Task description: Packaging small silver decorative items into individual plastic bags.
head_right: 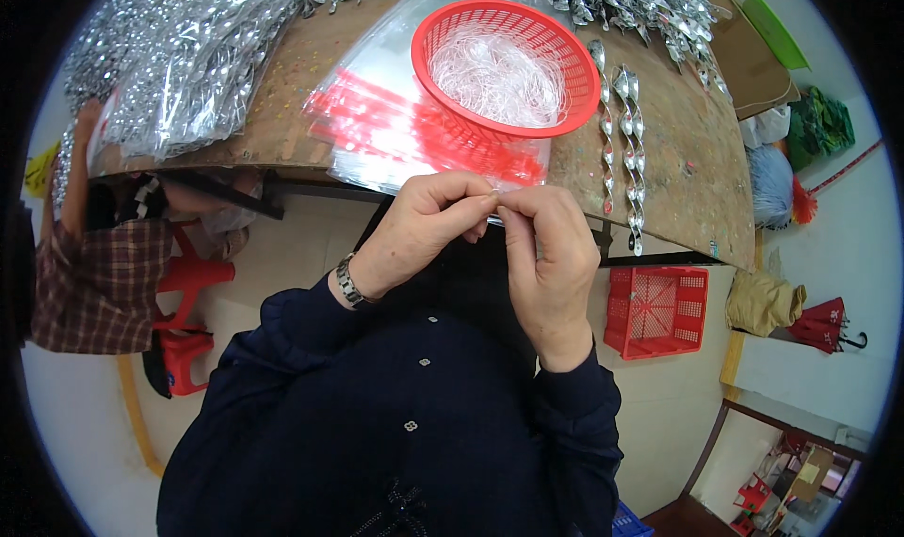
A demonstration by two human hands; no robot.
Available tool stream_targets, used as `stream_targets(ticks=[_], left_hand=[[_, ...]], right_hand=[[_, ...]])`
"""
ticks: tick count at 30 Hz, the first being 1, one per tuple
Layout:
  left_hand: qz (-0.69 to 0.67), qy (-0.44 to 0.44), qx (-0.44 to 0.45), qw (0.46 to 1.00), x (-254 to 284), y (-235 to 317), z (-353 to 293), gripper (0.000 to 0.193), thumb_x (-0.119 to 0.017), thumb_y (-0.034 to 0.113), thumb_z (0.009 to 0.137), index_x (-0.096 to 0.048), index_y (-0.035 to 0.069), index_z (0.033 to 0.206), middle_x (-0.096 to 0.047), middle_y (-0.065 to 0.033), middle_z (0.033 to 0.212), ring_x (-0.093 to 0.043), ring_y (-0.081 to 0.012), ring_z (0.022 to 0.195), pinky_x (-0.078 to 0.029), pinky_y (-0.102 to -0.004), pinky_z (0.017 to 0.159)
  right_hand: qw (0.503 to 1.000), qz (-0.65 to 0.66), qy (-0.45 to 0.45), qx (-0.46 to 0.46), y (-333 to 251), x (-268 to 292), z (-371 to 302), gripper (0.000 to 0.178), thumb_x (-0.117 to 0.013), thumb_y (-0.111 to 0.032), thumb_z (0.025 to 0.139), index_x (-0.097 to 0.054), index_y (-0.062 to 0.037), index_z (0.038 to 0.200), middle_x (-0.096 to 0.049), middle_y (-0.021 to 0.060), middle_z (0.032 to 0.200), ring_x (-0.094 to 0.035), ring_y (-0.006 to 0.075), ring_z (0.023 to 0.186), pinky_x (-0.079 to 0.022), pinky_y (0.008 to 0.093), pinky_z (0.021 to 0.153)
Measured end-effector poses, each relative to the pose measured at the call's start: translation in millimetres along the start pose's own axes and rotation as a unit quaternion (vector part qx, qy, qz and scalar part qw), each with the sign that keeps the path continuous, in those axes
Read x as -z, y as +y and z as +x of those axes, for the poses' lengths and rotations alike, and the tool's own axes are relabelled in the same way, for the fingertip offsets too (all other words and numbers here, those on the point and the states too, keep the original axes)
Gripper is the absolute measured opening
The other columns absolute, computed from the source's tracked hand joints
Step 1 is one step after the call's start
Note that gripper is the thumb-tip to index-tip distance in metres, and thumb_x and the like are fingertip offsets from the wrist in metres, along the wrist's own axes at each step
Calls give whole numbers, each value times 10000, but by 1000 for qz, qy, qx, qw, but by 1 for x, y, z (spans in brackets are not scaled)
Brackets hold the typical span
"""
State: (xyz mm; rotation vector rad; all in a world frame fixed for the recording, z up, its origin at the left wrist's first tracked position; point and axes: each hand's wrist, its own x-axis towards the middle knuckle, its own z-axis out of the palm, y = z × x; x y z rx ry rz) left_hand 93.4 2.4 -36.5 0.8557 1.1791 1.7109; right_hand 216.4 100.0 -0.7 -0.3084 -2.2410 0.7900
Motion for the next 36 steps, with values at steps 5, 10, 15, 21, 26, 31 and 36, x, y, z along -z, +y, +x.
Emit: stream_targets(ticks=[5,10,15,21,26,31,36], left_hand=[[5,-4,-4,1000,-1,-1,-2,151,-556,133,931,-621,-1,957,-591,9,775,-530,-49,690,-451,-200,641],[28,0,-8,1000,0,-3,-3,157,-542,127,938,-619,-6,971,-596,0,780,-541,-58,707,-463,-209,662],[16,-8,-10,1000,1,-7,-3,167,-529,125,945,-613,-17,973,-598,-7,791,-547,-67,725,-465,-213,681],[92,3,-30,995,0,-7,-4,160,-520,103,935,-610,-28,957,-595,-26,806,-557,-80,729,-467,-221,675],[277,29,-123,952,-2,-5,-3,129,-549,59,877,-614,-40,928,-603,-82,808,-588,-134,728,-472,-259,659],[308,65,-184,931,-4,-8,-2,150,-565,45,857,-621,-50,959,-617,-113,833,-612,-162,731,-477,-274,660],[221,50,-94,969,-4,-7,-4,160,-552,70,891,-625,-48,970,-613,-74,817,-588,-117,715,-474,-243,658]], right_hand=[[1000,-9,18,-17,0,-3,-2,70,-605,55,816,-600,18,875,-600,88,811,-573,172,736,-444,255,656],[999,-25,21,-2,1,-5,-2,79,-615,54,807,-602,13,873,-600,100,804,-581,196,725,-446,268,652],[999,-39,20,3,1,-6,-3,84,-622,54,801,-599,13,871,-600,113,796,-587,223,727,-454,286,656],[998,-65,19,0,0,-8,-3,81,-627,49,796,-591,11,858,-592,122,790,-586,244,720,-459,301,648],[995,-96,16,2,-1,-9,-3,84,-626,50,793,-581,8,849,-576,126,782,-576,258,702,-455,309,630],[993,-112,25,13,0,-13,-4,109,-631,45,764,-574,-8,840,-567,133,773,-574,316,698,-460,372,617],[996,-85,25,-1,3,-13,-4,90,-617,55,783,-572,0,840,-565,121,770,-566,261,679,-454,327,606]])
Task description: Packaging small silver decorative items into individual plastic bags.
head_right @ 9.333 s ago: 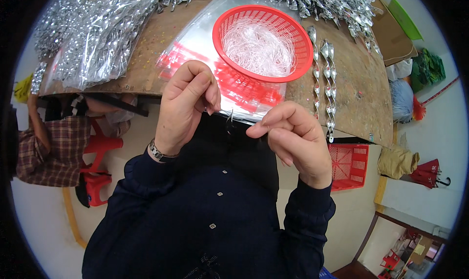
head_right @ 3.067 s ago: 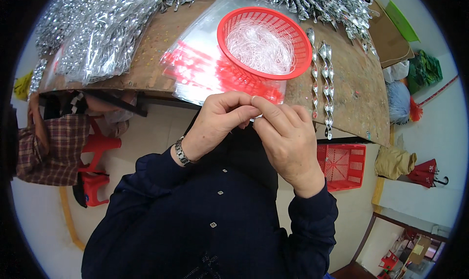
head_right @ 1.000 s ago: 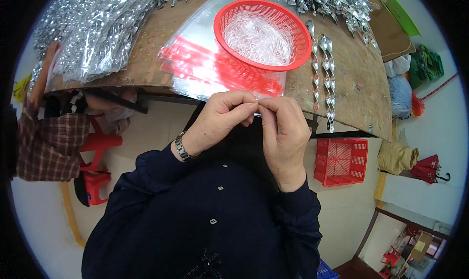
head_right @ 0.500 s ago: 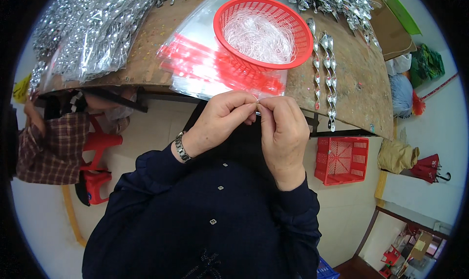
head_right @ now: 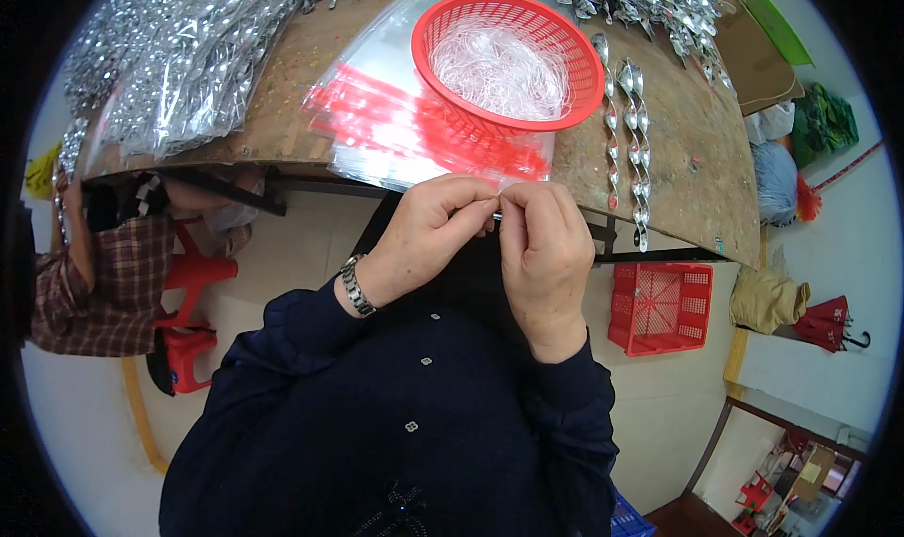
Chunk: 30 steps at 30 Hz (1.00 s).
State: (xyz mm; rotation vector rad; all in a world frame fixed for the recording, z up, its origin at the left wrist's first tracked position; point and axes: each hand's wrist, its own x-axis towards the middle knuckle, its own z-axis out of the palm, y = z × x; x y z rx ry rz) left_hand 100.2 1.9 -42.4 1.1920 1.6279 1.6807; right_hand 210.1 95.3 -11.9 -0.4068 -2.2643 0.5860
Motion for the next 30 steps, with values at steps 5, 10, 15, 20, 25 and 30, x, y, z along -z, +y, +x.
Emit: stream_targets(ticks=[5,10,15,20,25,30], left_hand=[[-95,-37,73,992,2,2,0,173,-540,107,922,-630,-35,966,-600,-19,789,-558,-74,708,-467,-219,659],[-215,-45,127,967,4,-4,0,191,-539,143,938,-635,-17,981,-599,1,786,-548,-64,721,-454,-205,682],[-223,-51,129,965,2,-3,2,188,-550,144,933,-640,-11,989,-597,5,788,-532,-55,713,-446,-203,673],[-241,-54,129,960,2,1,2,173,-569,129,922,-639,-10,997,-593,9,788,-524,-51,704,-439,-198,657],[-234,-57,129,962,3,2,1,155,-578,127,916,-639,4,989,-593,15,790,-511,-40,680,-431,-191,618],[-229,-40,128,964,4,2,1,141,-582,133,914,-644,18,969,-597,22,786,-507,-34,664,-426,-188,602]], right_hand=[[997,49,-10,-53,5,2,-2,45,-599,39,822,-568,13,841,-565,85,767,-548,167,676,-442,264,611],[976,174,-43,-125,13,0,-5,27,-568,-11,879,-569,15,885,-559,27,842,-519,90,773,-425,220,682],[922,322,-55,-208,17,2,-8,48,-540,-41,915,-566,-2,926,-555,5,893,-499,64,792,-414,207,713],[874,408,-55,-260,16,2,-5,61,-539,-65,923,-570,-12,928,-553,0,908,-482,53,773,-396,194,709],[872,415,-60,-251,16,1,-6,52,-548,-54,914,-572,-13,934,-553,2,911,-475,53,764,-394,197,703],[852,448,-56,-264,20,0,-9,195,-497,-176,966,-580,-4,1007,-553,6,909,-480,58,767,-398,204,713]])
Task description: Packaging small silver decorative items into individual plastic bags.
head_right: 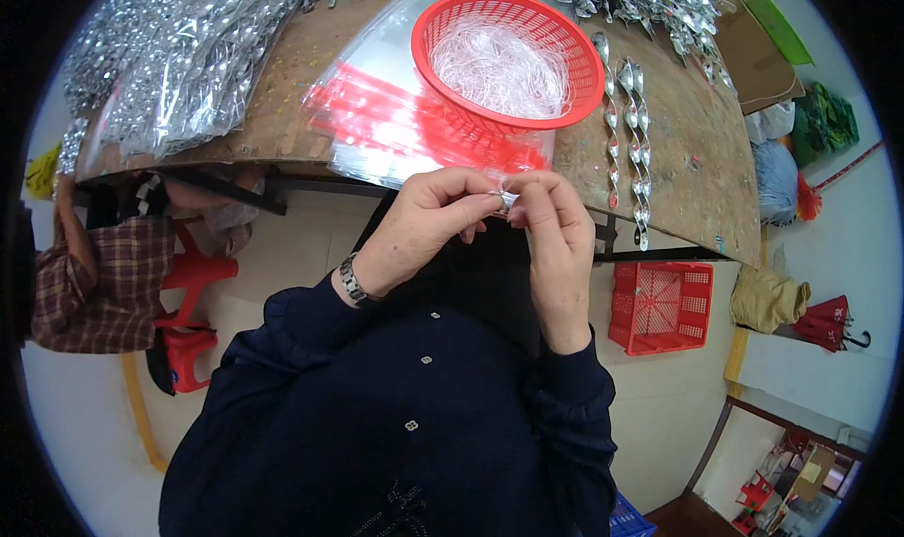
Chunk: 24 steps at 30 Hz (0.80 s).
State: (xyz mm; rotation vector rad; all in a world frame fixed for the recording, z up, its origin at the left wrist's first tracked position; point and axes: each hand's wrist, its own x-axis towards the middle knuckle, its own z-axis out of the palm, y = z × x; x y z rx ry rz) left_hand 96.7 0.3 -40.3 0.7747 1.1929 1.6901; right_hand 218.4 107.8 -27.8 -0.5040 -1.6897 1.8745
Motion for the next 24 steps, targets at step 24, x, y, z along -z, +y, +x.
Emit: stream_targets(ticks=[24], left_hand=[[43,-29,5,999,1,-2,-4,129,-586,150,907,-630,30,890,-570,36,745,-506,-29,629,-413,-180,559]], right_hand=[[992,127,7,25,-14,13,7,119,-493,-133,970,-503,-45,890,-599,71,914,-442,79,673,-387,221,658]])
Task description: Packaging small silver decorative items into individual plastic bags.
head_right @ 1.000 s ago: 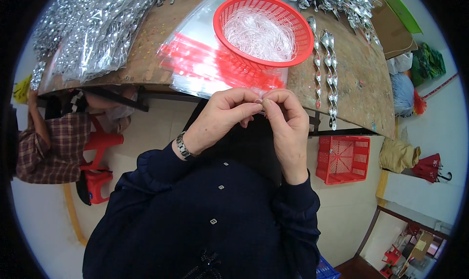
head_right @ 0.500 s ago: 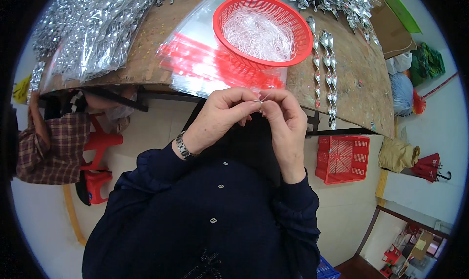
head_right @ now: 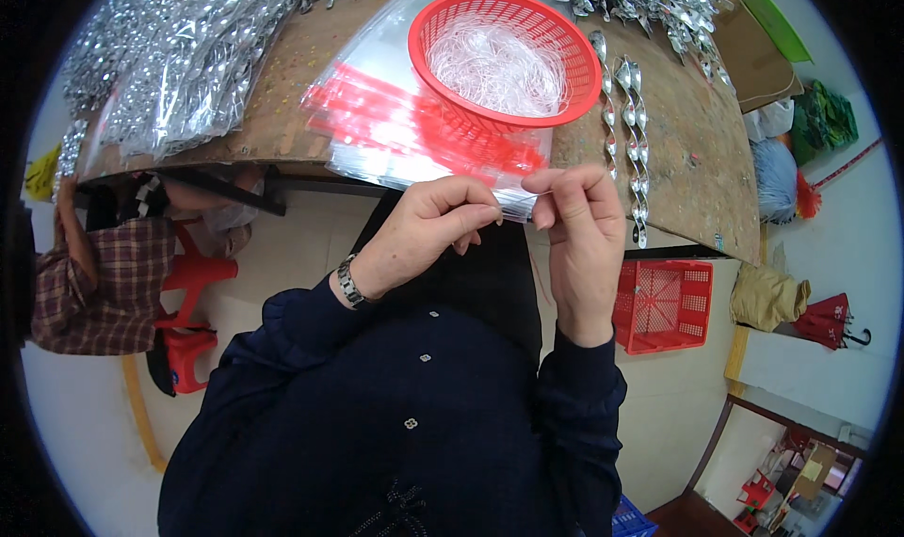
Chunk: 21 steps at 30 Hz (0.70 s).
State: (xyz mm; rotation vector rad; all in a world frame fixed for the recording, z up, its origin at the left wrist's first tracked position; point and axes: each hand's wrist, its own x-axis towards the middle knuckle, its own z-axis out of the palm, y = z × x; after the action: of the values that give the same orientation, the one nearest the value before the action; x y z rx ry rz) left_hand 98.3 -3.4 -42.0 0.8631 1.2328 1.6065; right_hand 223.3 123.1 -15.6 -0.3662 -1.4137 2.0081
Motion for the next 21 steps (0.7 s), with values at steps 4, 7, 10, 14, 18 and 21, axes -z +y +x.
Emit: stream_targets(ticks=[4,7,10,14,18,21], left_hand=[[-8,13,6,1000,1,1,-2,112,-575,132,907,-622,35,876,-570,35,744,-501,-26,615,-399,-174,538],[18,4,-11,1000,4,3,-3,119,-562,113,894,-597,16,835,-559,17,768,-503,-55,659,-439,-213,604],[16,-2,-21,1000,7,2,-6,87,-565,94,894,-621,34,865,-571,33,743,-498,-25,610,-389,-168,534],[15,-3,-12,1000,10,2,-7,85,-564,90,891,-621,35,859,-570,33,739,-499,-25,607,-383,-168,526],[3,-4,20,1000,7,4,-5,92,-569,97,891,-617,28,853,-570,31,736,-498,-28,590,-379,-171,513],[-4,-14,29,999,0,4,-3,103,-565,100,894,-614,23,849,-572,24,732,-496,-31,577,-378,-173,505]], right_hand=[[1000,30,-10,0,-12,4,2,141,-483,-176,980,-480,-66,892,-554,60,842,-433,87,652,-378,226,639],[999,-9,-17,29,-26,13,7,137,-478,-173,981,-472,-68,894,-475,32,778,-418,92,650,-371,218,629],[993,-39,2,107,-42,42,19,137,-479,-171,980,-474,-64,895,-472,34,800,-415,87,669,-375,212,629],[986,-35,83,142,-56,83,29,136,-477,-168,981,-475,-64,892,-467,29,812,-412,81,681,-383,207,631],[994,-40,42,97,-42,62,21,139,-470,-160,983,-467,-67,879,-465,26,814,-415,80,674,-387,203,620],[992,-110,13,53,-21,21,11,136,-480,-153,977,-453,-74,869,-483,29,774,-438,79,636,-393,208,600]])
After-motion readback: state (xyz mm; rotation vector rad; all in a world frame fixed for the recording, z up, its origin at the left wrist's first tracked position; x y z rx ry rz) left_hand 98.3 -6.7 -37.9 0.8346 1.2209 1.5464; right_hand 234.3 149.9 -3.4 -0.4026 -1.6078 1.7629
